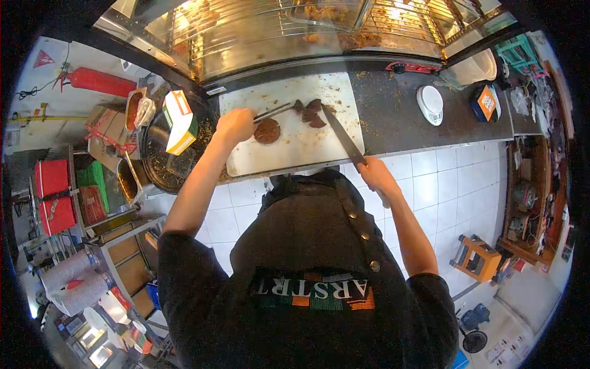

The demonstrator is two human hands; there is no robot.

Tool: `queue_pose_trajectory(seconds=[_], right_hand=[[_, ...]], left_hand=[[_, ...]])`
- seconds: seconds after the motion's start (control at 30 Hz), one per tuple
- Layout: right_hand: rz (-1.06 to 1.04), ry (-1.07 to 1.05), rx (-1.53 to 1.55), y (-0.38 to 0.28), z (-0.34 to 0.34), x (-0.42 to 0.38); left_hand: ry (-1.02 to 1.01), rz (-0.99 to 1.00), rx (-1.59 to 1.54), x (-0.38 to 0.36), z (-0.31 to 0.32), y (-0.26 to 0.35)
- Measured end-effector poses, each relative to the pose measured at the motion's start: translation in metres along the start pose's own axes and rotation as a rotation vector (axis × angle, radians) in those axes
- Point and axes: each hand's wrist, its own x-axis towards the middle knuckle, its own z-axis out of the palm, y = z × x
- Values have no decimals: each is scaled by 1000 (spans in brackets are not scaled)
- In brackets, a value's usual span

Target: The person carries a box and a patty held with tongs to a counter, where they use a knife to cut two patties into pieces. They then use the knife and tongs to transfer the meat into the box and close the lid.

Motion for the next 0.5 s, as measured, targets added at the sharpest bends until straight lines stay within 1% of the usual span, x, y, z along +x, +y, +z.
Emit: queue_pose_trajectory(seconds=[0.1,0.2,0.23,0.33,0.37,0.43,0.47,0.5], right_hand=[[-16,32,-44,-4,-7,-5],[19,33,-36,-2,-20,-17],[32,51,-1,3,-22,-19],[76,83,55,11,-23,-18],[41,92,13,9,-21,-16],[-25,120,-68,0,-20,-6],[-104,172,-151,5,-18,6],[-183,224,-235,15,-13,25]], left_hand=[[-28,-17,14,9,-7,1],[-63,-41,54,3,-22,-3],[-44,-43,70,-1,-26,-5],[109,23,9,-3,-16,-16],[136,61,20,-1,-12,-18],[21,5,27,4,-18,-8],[-37,-20,32,8,-21,-4],[-13,13,50,13,-19,-4]])
